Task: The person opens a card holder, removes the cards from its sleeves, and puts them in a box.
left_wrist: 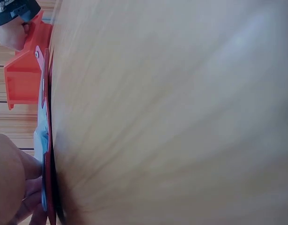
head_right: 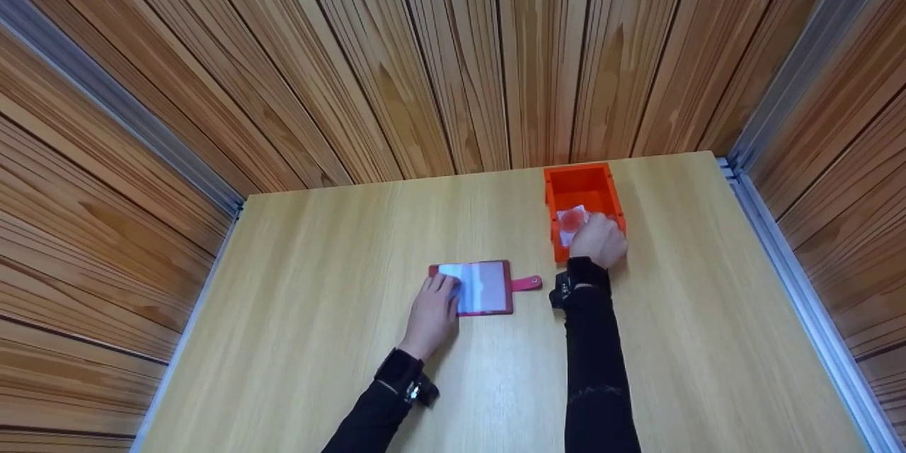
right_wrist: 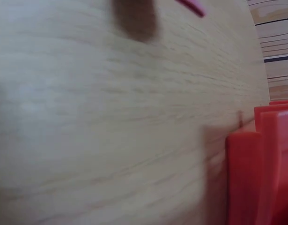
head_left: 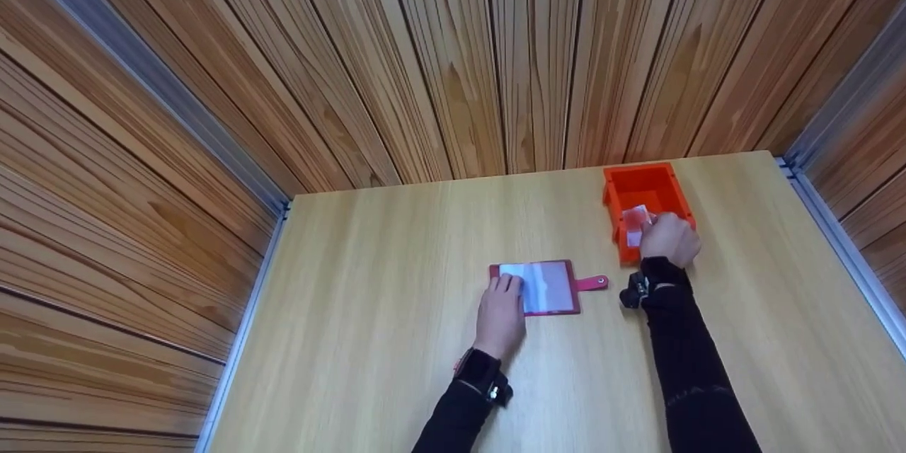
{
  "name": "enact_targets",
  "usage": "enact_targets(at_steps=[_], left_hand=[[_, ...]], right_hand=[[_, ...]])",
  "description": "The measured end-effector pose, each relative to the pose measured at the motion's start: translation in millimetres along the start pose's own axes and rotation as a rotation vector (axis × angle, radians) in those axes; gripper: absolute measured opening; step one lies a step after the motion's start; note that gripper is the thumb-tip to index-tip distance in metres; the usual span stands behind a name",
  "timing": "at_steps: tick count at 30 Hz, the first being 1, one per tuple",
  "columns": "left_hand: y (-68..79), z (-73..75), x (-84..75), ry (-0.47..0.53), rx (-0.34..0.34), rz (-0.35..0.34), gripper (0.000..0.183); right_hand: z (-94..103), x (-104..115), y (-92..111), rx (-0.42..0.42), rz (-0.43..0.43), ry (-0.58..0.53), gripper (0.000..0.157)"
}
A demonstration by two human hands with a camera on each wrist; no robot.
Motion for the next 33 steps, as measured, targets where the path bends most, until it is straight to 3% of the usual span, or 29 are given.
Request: enact_targets(at_steps=[15, 19, 26, 33], left_hand=[[0.3, 1.3, -2.7, 0.008, 0.040, 0.025, 0.023], [-0.2, 1.9, -2.3, 0.013, 0.027, 0.024, 0.022], [-0.3, 2.7, -3.3, -0.029, -0.053, -0.023, 0.017], [-0.4, 2.8, -1.1, 0.009, -0.033, -0.003, 0.019]], right_hand=[[-4.6, 2.1, -3.6, 0.042, -0.061, 0.061, 0.035], [-4.8, 2.2, -3.9, 0.040, -0.062, 0.056, 0.035], [-3.9, 0.5, -3.0, 0.022, -0.041, 0.046, 0.039], [-2.9, 0.5, -1.0, 0.005, -0.036, 0.009, 0.036]])
Point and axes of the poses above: each hand's wrist, its own y-axis away from the middle knuckle, its own z-axis out of the back of the hand, x = y × z, the point moved 4 cm from there along -y, towards the middle knuckle, and after that the axes turned 7 degrees about -z, right-handed, at the moved point
